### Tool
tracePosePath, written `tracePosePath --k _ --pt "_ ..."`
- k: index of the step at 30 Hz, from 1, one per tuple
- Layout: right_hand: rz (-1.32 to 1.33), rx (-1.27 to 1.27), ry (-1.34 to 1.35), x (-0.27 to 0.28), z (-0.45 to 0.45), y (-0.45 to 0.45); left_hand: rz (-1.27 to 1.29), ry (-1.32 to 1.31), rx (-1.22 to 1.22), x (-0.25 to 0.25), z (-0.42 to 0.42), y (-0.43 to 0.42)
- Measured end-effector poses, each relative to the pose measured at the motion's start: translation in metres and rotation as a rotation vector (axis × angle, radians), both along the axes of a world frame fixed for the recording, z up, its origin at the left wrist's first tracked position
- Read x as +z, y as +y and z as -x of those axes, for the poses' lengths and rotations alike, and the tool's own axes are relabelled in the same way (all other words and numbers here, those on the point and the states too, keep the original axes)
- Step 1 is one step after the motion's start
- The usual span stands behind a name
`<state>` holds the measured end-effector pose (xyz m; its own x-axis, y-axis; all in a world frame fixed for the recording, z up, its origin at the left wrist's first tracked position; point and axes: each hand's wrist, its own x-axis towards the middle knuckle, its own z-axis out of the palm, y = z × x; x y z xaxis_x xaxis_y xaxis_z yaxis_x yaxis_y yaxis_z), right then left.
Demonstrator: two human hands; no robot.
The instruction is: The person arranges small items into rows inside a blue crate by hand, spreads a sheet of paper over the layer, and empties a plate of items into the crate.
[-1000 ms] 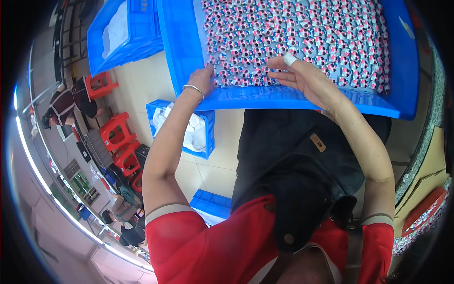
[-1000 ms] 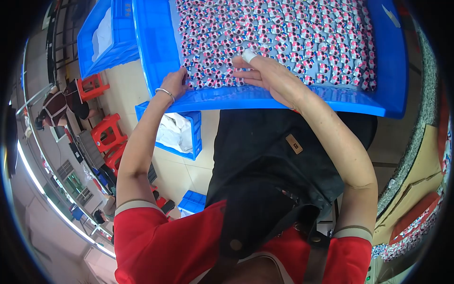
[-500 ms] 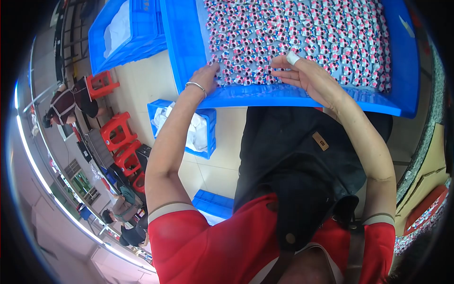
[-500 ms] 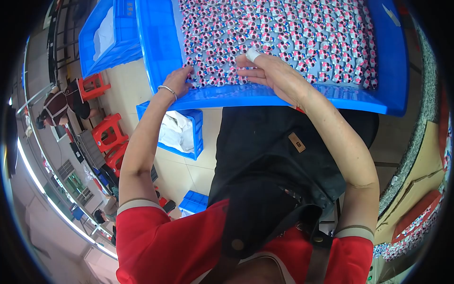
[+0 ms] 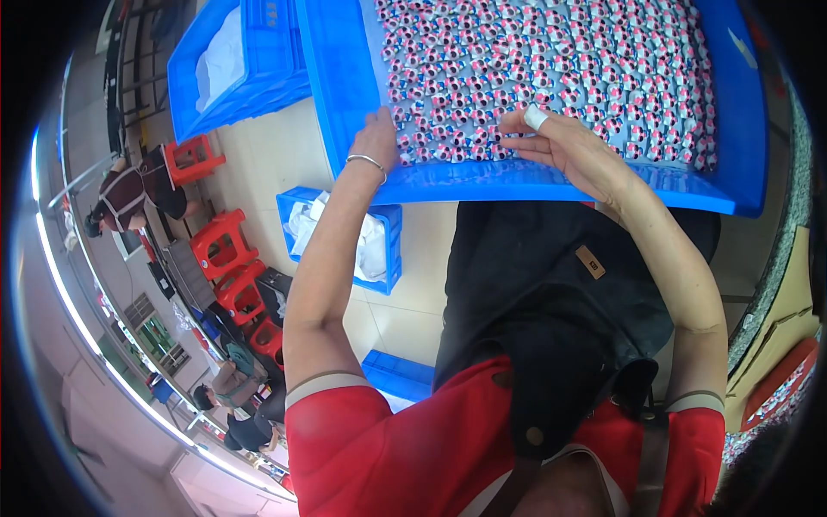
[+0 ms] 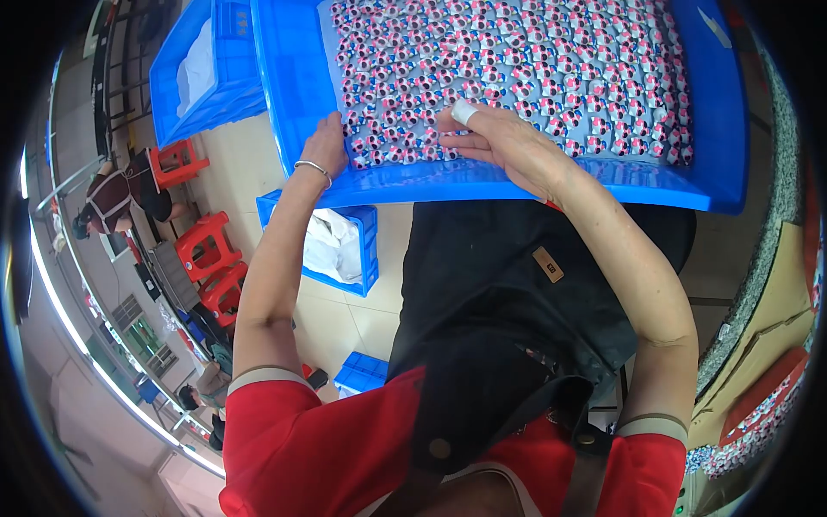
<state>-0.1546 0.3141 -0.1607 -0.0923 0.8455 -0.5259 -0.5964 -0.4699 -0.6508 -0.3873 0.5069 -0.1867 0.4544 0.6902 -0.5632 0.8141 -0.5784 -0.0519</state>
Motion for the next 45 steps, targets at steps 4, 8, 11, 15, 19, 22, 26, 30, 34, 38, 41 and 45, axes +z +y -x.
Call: tracePosePath --k 4,8,11,15,19,22,26,30,34,38,41,45 --pt "0.004 -0.003 0.022 -0.003 0.0 -0.001 -0.029 -0.022 0.045 -0.015 0.001 0.005" --pt "0.011 -0.013 0.027 -0.002 0.0 -0.001 0.034 -0.029 0.016 -0.018 0.002 0.009" --pt "0.02 -0.015 0.024 0.001 0.0 -0.001 0.119 -0.1 0.098 -0.011 0.0 0.006" --pt "0.014 -0.011 0.037 0.002 -0.001 0.0 0.07 -0.167 0.051 -0.021 0.009 0.009" --pt "0.002 -0.002 0.027 0.0 -0.001 0.0 0.041 -0.181 0.147 -0.015 0.002 0.004" --pt "0.026 -0.011 0.025 0.0 -0.001 -0.001 0.029 -0.168 0.147 -0.012 -0.003 0.003" --pt "0.028 -0.026 0.014 0.003 -0.001 0.0 0.046 -0.188 0.191 -0.006 0.002 0.001" --pt "0.018 -0.035 0.02 0.0 -0.001 0.0 0.073 -0.142 0.167 -0.002 0.004 -0.004" --pt "0.028 -0.061 0.032 0.001 -0.001 0.0 0.108 -0.06 0.141 -0.004 0.001 -0.001" --pt "0.033 -0.031 0.045 0.004 -0.001 0.001 0.111 -0.038 0.142 -0.002 0.001 -0.003" --pt "0.061 -0.027 0.041 0.006 -0.001 0.002 0.116 -0.048 0.157 -0.007 0.001 0.001" --pt "0.075 -0.022 0.044 0.005 -0.001 0.002 0.173 -0.036 0.129 -0.001 -0.006 0.003"
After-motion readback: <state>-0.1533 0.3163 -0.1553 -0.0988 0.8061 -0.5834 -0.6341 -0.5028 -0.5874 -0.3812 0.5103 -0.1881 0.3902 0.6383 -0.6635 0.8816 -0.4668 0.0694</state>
